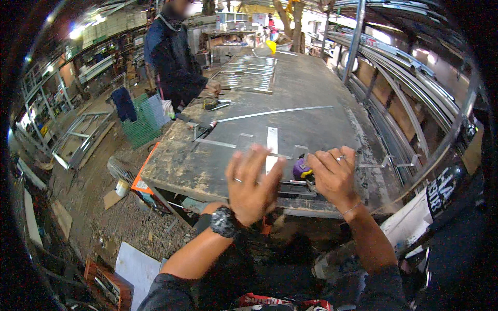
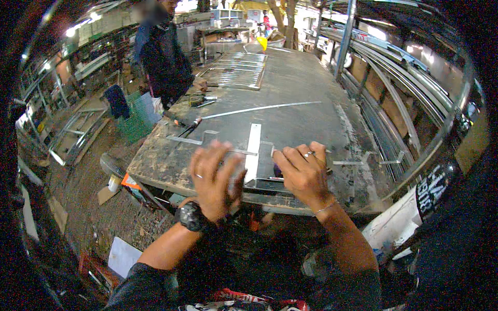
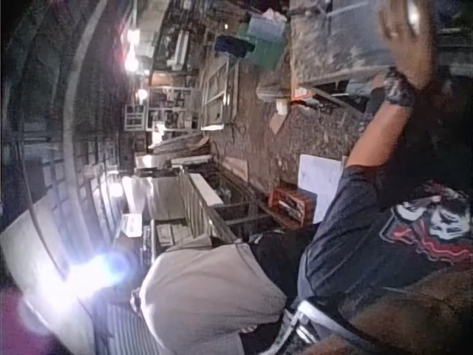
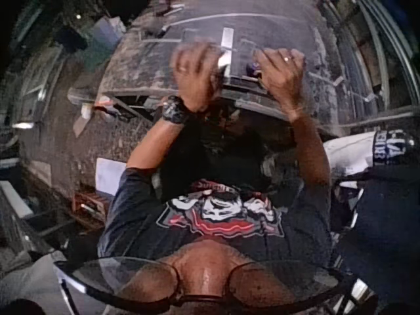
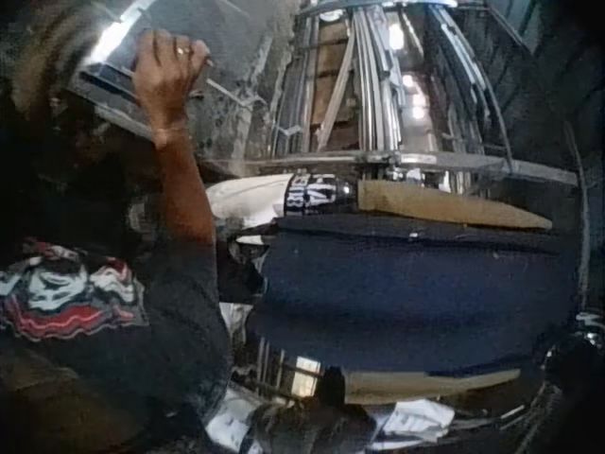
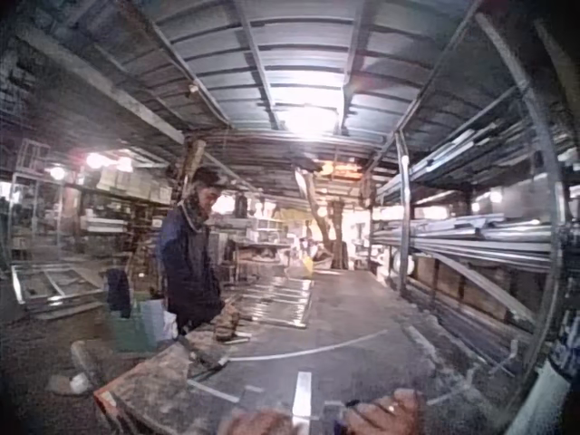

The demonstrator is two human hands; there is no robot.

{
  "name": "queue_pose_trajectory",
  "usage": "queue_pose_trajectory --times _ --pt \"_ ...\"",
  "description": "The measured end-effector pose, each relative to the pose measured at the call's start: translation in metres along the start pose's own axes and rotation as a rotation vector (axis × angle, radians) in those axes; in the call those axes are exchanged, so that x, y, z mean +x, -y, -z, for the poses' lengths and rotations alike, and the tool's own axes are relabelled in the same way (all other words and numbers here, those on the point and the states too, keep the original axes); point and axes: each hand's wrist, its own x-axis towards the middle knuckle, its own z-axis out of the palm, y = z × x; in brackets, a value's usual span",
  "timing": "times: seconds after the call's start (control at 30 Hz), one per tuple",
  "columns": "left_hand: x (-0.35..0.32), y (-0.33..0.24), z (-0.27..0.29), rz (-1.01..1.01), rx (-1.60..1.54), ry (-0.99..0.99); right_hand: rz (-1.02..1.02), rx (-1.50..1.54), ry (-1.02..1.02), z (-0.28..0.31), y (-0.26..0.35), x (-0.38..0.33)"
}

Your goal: The person assembles small metal frame components on a workbench, aligning and joining pieces by hand. The person then moves to a larger metal frame and fits a long metal strip into its top channel.

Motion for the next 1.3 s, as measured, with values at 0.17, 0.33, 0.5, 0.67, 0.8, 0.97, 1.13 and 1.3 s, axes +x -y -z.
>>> queue_pose_trajectory --times 0.17,0.33,0.5,0.67,0.8,0.97,1.13,1.3 --pt "0.019 0.021 -0.004 0.039 0.093 0.031 0.011 0.028 0.005 -0.002 0.000 -0.001" --pt "0.022 0.028 -0.001 0.025 0.089 -0.037 -0.013 0.056 -0.009 -0.008 0.008 -0.001" --pt "0.017 0.025 0.000 0.019 0.041 -0.088 -0.036 0.081 -0.048 -0.012 0.012 -0.001" --pt "0.015 0.023 0.001 0.026 0.055 -0.104 -0.047 0.085 -0.077 -0.016 0.017 0.002" --pt "0.015 0.022 0.001 0.004 0.056 -0.120 -0.050 0.100 -0.066 -0.014 0.017 0.002" --pt "0.014 0.019 0.002 0.023 0.056 -0.119 -0.051 0.088 -0.058 -0.012 0.017 0.002" --pt "0.013 0.018 0.001 0.024 0.058 -0.139 -0.044 0.090 -0.061 -0.014 0.017 0.001" --pt "0.014 0.019 0.001 0.037 0.046 -0.110 -0.058 0.082 -0.065 -0.016 0.017 0.002"
